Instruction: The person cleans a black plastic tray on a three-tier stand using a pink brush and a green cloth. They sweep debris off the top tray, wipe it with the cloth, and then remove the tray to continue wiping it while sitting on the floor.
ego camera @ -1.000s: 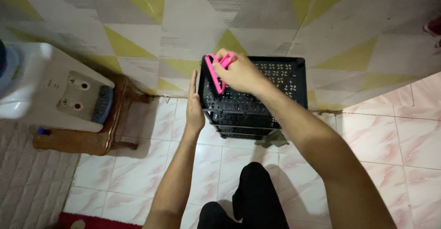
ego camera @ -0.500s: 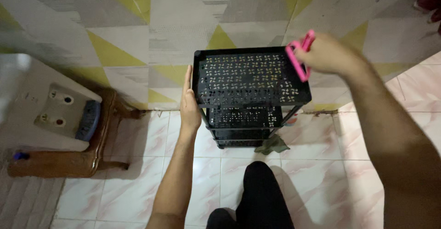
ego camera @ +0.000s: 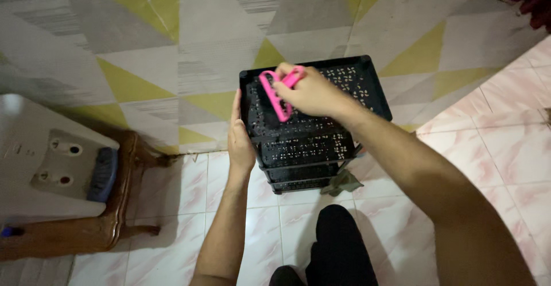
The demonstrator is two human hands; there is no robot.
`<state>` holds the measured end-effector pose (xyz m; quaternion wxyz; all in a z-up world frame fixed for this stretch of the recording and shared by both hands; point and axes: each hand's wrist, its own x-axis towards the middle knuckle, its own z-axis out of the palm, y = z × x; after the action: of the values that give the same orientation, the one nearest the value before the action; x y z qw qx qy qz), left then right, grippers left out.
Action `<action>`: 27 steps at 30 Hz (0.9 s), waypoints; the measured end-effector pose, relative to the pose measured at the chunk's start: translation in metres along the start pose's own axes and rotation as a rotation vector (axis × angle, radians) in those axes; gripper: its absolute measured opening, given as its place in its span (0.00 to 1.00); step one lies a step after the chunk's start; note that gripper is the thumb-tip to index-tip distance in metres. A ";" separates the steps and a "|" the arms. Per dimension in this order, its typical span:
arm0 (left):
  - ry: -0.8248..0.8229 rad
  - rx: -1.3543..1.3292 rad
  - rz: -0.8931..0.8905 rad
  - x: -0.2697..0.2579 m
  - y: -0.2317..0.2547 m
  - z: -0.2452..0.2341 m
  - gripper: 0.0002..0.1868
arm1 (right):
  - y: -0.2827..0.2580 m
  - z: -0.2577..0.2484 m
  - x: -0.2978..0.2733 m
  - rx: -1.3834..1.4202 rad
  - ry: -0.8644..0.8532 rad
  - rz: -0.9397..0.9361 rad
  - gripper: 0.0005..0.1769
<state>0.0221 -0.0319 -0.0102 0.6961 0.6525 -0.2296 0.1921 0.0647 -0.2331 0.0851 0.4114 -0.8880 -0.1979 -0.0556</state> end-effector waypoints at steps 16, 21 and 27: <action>-0.029 -0.118 -0.120 -0.002 0.002 -0.003 0.33 | -0.036 -0.055 -0.032 -0.296 0.330 0.003 0.11; -0.020 -0.035 -0.032 -0.003 -0.007 -0.003 0.33 | -0.034 -0.006 -0.022 0.069 0.305 -0.131 0.10; -0.019 -0.239 -0.186 -0.004 -0.014 -0.005 0.37 | 0.033 -0.066 -0.075 0.264 0.479 0.391 0.10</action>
<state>0.0266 -0.0281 -0.0244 0.7814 0.5854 -0.1958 0.0920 0.0135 -0.3251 0.0854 0.5604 -0.8100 0.0732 -0.1566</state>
